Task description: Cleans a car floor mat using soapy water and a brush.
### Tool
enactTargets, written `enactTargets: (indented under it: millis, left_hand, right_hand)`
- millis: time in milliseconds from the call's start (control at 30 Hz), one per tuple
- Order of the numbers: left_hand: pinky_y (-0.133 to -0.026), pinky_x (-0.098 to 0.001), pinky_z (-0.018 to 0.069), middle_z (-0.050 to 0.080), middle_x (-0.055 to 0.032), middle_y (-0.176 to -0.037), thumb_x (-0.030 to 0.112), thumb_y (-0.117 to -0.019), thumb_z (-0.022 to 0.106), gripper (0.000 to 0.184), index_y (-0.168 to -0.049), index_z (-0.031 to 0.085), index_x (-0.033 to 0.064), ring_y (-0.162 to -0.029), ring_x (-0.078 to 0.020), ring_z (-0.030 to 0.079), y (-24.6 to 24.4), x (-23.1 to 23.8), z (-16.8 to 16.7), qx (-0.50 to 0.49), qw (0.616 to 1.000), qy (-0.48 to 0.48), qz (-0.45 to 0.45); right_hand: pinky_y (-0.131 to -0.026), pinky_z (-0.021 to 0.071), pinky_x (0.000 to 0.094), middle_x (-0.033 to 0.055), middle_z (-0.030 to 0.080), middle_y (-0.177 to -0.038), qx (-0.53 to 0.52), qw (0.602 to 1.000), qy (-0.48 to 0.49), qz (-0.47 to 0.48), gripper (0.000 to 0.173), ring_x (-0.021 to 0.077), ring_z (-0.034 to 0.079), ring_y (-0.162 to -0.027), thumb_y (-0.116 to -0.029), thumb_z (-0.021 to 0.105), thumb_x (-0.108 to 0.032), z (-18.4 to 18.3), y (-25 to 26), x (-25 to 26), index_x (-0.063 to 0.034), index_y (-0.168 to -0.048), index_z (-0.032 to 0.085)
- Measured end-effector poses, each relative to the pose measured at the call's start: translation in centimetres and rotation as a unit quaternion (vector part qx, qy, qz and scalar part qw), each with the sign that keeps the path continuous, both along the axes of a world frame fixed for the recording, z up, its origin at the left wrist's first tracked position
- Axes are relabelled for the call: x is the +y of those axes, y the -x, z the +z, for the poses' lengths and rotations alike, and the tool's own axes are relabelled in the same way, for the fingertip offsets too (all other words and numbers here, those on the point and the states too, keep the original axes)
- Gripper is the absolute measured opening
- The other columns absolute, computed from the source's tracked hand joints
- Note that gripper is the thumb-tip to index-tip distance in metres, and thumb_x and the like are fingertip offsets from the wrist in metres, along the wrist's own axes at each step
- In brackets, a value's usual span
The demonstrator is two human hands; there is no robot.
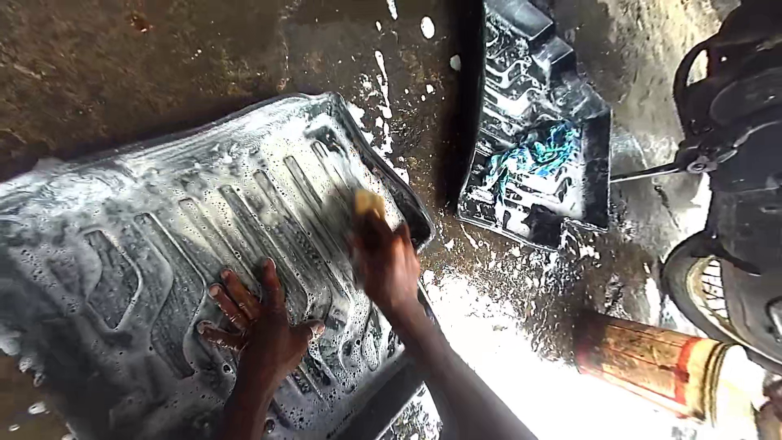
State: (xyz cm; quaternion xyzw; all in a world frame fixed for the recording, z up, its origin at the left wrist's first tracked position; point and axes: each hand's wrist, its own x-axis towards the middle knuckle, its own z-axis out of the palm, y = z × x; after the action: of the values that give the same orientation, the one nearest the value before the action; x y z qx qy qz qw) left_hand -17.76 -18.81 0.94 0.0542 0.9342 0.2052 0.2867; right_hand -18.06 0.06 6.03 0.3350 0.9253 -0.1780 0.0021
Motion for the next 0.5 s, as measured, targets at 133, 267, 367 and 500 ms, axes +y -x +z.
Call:
enactTargets:
  millis: [133, 267, 367, 500]
  left_hand:
    - [-0.103, -0.0877, -0.0104, -0.029, -0.0283, -0.163, 0.056, -0.0642, 0.091, 0.145, -0.165, -0.01, 0.029, -0.148, -0.0572, -0.025, 0.1, -0.1, 0.3, -0.013, 1.0, 0.015, -0.021]
    - [-0.103, -0.0874, -0.0107, -0.028, -0.0284, -0.163, 0.059, -0.0638, 0.09, 0.144, -0.166, -0.007, 0.0286, -0.148, -0.0564, -0.025, 0.8, 0.2, 0.4, -0.021, 0.999, 0.022, -0.01]
    - [-0.104, -0.086, -0.0115, -0.032, -0.0271, -0.162, 0.061, -0.0655, 0.088, 0.144, -0.165, -0.011, 0.0305, -0.148, -0.0544, -0.028, 0.6, 0.5, 0.5, -0.042, 0.998, 0.037, -0.009]
    - [-0.105, -0.0839, -0.015, -0.034, -0.0271, -0.161, 0.063, -0.0675, 0.086, 0.141, -0.164, -0.012, 0.0309, -0.147, -0.0525, -0.03, 0.8, 0.8, 0.4, -0.053, 0.998, 0.044, -0.011]
  right_hand:
    - [-0.064, 0.0563, 0.0587, 0.0255, 0.066, -0.121, 0.017, 0.997, 0.014, -0.068, 0.049, 0.0401, 0.071, -0.082, -0.0897, 0.073, -0.047, -1.0, 4.1, -1.1, -0.0176, -0.129, 0.07]
    - [-0.075, 0.0559, 0.061, 0.0268, 0.055, -0.139, 0.016, 0.998, 0.059, 0.014, 0.056, 0.0437, 0.068, -0.099, -0.0905, 0.073, -0.046, -0.3, 13.9, -1.0, -0.0209, -0.139, 0.063]
    - [-0.064, 0.0566, 0.0585, 0.0213, 0.065, -0.127, 0.005, 1.0, 0.006, 0.02, 0.057, 0.0369, 0.071, -0.083, -0.0909, 0.069, -0.054, -0.9, 4.1, 0.6, -0.0323, -0.143, 0.061]
    - [-0.061, 0.0561, 0.0578, 0.0281, 0.063, -0.122, 0.024, 0.994, -0.033, 0.099, 0.061, 0.0391, 0.07, -0.077, -0.0886, 0.072, -0.048, -2.5, 3.7, 2.1, -0.0194, -0.142, 0.064]
